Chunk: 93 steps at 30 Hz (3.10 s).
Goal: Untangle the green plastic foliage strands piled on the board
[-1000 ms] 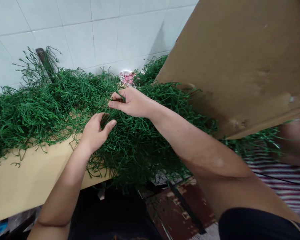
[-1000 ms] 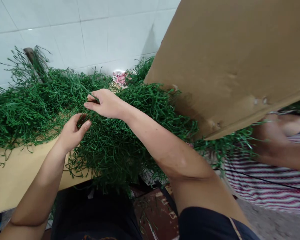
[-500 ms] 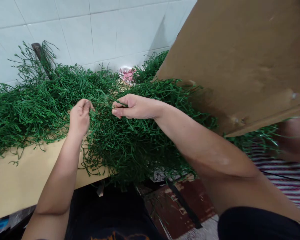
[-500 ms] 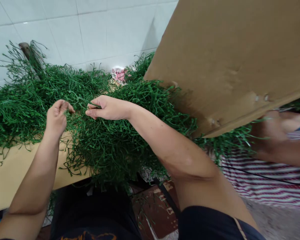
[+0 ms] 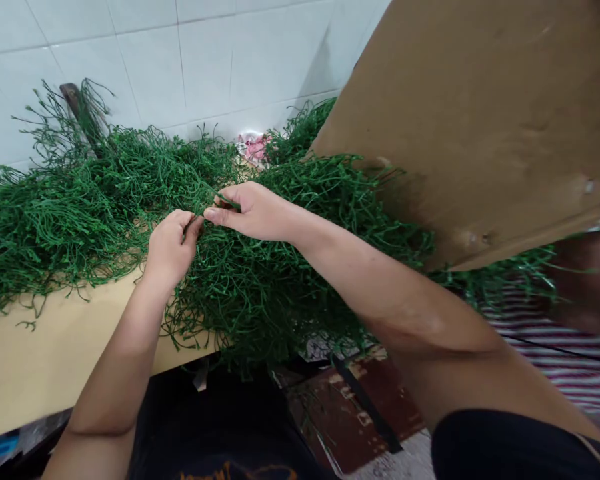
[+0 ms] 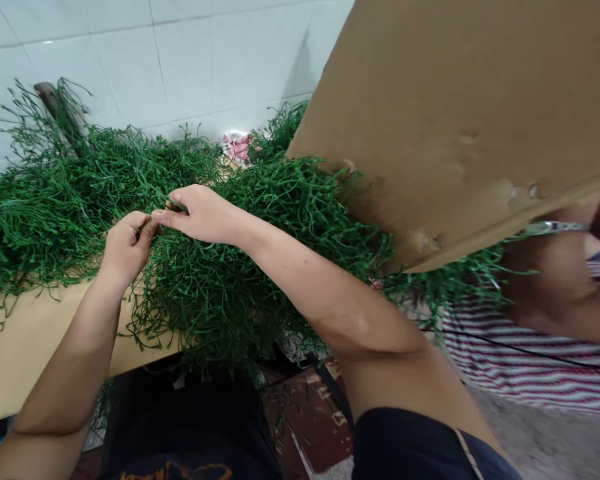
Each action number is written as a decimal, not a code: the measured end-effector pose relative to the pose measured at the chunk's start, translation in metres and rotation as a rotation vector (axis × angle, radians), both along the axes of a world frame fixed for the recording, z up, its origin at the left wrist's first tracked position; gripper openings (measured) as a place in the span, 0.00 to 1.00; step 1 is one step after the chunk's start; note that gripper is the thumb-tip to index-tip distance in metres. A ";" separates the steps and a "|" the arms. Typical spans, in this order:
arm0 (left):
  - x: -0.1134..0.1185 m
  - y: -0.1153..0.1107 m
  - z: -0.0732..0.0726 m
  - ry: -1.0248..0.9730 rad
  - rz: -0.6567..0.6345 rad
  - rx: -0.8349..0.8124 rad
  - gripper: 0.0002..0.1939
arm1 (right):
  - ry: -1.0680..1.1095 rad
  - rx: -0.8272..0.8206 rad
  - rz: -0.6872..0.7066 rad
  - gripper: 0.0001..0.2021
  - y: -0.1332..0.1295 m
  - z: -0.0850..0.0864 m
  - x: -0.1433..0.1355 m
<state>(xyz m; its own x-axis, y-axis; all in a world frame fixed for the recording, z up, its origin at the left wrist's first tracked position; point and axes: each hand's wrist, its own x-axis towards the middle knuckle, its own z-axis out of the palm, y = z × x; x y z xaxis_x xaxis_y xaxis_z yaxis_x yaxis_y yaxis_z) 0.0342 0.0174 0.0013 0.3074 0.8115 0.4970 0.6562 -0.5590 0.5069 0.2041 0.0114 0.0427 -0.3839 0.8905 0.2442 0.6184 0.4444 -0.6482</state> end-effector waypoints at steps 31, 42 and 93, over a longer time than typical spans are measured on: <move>0.000 0.015 0.000 -0.391 -0.208 -0.359 0.18 | 0.041 0.047 0.131 0.13 0.005 -0.012 0.002; 0.006 0.031 -0.004 0.051 -0.168 0.191 0.11 | 0.288 0.091 0.232 0.21 -0.010 -0.030 0.006; 0.023 -0.012 -0.008 -0.515 -0.284 -0.368 0.29 | 0.937 -0.202 -0.094 0.20 0.013 0.017 0.001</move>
<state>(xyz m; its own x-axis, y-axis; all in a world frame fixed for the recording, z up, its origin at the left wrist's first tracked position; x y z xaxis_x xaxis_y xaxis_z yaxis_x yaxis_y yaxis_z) 0.0572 0.0049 -0.0064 0.3316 0.8782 0.3447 0.1343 -0.4056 0.9041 0.2046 0.0248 0.0594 -0.0363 0.9665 0.2539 -0.1618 0.2450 -0.9559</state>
